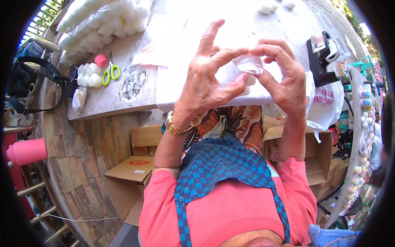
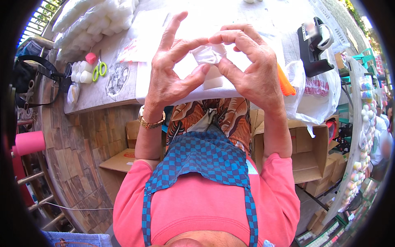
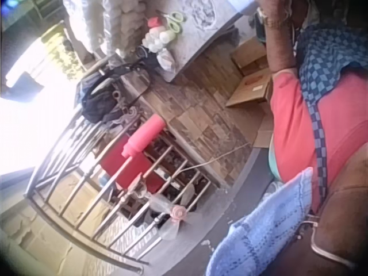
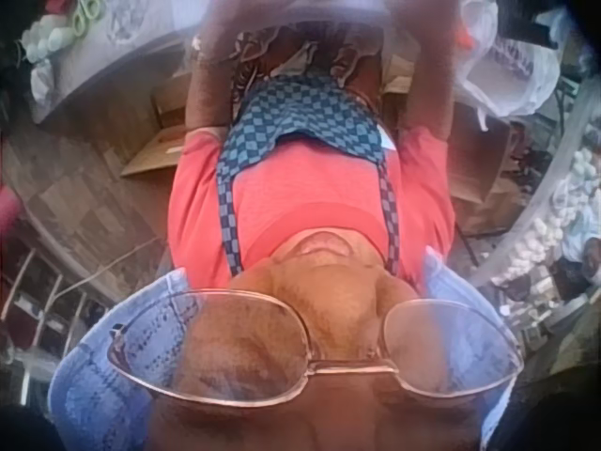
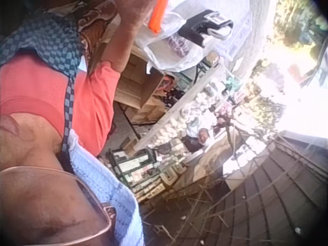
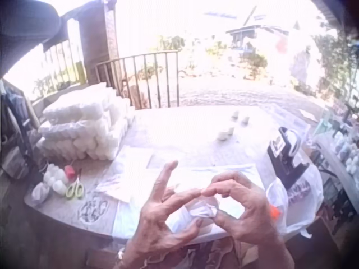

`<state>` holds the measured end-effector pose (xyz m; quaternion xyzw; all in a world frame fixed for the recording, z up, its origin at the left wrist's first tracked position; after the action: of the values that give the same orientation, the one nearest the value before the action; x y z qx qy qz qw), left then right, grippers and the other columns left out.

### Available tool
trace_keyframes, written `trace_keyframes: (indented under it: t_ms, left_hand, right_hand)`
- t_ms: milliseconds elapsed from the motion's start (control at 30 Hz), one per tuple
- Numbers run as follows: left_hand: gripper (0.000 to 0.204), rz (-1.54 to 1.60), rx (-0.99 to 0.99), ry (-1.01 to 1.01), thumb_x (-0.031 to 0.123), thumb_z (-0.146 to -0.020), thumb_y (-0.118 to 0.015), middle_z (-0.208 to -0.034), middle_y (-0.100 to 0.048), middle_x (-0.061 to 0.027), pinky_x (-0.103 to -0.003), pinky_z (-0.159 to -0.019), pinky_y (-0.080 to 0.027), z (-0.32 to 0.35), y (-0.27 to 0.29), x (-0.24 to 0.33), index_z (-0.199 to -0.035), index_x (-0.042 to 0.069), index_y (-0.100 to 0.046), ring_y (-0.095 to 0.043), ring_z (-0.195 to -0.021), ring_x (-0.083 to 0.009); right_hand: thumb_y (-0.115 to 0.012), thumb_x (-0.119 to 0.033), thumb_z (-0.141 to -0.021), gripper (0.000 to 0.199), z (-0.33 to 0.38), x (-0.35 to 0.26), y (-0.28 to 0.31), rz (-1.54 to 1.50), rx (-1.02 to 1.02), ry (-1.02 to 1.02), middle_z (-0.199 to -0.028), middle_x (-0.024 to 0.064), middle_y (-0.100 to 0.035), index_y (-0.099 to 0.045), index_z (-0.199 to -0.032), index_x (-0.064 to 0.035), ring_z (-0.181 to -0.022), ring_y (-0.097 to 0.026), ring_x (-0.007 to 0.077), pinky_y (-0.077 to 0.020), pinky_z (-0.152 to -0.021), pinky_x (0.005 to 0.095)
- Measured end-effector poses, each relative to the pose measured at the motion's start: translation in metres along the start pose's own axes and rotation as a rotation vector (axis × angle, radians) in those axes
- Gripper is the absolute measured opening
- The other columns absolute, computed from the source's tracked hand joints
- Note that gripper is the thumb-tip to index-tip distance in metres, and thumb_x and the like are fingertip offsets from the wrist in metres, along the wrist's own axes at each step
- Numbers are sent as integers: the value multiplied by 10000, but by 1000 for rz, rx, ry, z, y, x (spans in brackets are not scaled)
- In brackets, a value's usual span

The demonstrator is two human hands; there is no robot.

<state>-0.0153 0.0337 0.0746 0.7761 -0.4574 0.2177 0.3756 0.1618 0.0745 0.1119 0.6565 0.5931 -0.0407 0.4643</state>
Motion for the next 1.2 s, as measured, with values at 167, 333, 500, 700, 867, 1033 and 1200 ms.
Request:
trace_keyframes:
  t_ms: [167,333,500,700,867,1033,1200]
  left_hand:
    - [444,60,4,52,192,-716,-783,-1497,-371,-268,-392,-888,-525,0,-2,10,-1146,100,-723,-679,-995,-282]
    - [398,168,41,126,196,-761,-778,-1491,-400,-216,-464,-970,-498,5,-4,7,-1143,100,-725,-580,-1199,-334]
    - [388,187,90,220,191,-805,-771,-1478,-425,-190,-523,-997,-489,7,-8,2,-1178,98,-713,-494,-1310,-361]
    - [401,304,81,303,164,-858,-746,-1461,-444,-200,-469,-988,-516,11,-10,-1,-1247,99,-675,-433,-1357,-345]
    - [471,319,47,270,256,-879,-741,-1466,-443,-194,-422,-1029,-489,12,-3,-5,-1302,81,-630,-367,-1405,-307]
    - [542,278,-1,243,278,-891,-731,-1438,-489,-178,-392,-1046,-461,14,-1,-15,-1366,75,-569,-371,-1404,-275]
    - [503,317,54,328,203,-917,-708,-1367,-558,-155,-359,-1004,-487,15,-2,-9,-1365,32,-555,-501,-1277,-231]
  right_hand:
    - [-702,26,-754,230,-3,-10,5,43,-30,12,-1060,86,-660,-724,-961,-72,-980,-665,210,-540,-796,324]
    - [-722,44,-742,187,1,-20,-3,99,83,39,-956,81,-645,-716,-898,-57,-896,-651,232,-526,-745,332]
    - [-750,57,-704,207,8,-22,-15,214,224,247,-919,70,-626,-700,-894,-7,-794,-586,215,-491,-662,325]
    - [-745,49,-649,294,14,-15,-22,355,281,456,-952,69,-605,-721,-934,-18,-857,-597,234,-506,-689,337]
    - [-767,9,-633,344,22,-11,-32,523,319,546,-1017,59,-599,-732,-973,-29,-892,-612,235,-531,-679,325]
    - [-772,0,-671,434,26,6,-46,580,370,618,-1083,57,-603,-729,-1101,-37,-913,-620,217,-547,-658,305]
    - [-739,-14,-716,527,40,15,-56,579,359,526,-1195,71,-627,-680,-1237,-67,-963,-622,219,-484,-743,331]
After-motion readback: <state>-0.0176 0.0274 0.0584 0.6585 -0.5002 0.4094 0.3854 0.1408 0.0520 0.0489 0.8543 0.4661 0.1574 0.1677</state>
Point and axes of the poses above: each hand's wrist, its own z-axis away from the middle knuckle, its own y-axis out of the back of the hand, x = y × z, the point moved 3 cm from there along -z, towards the middle knuckle
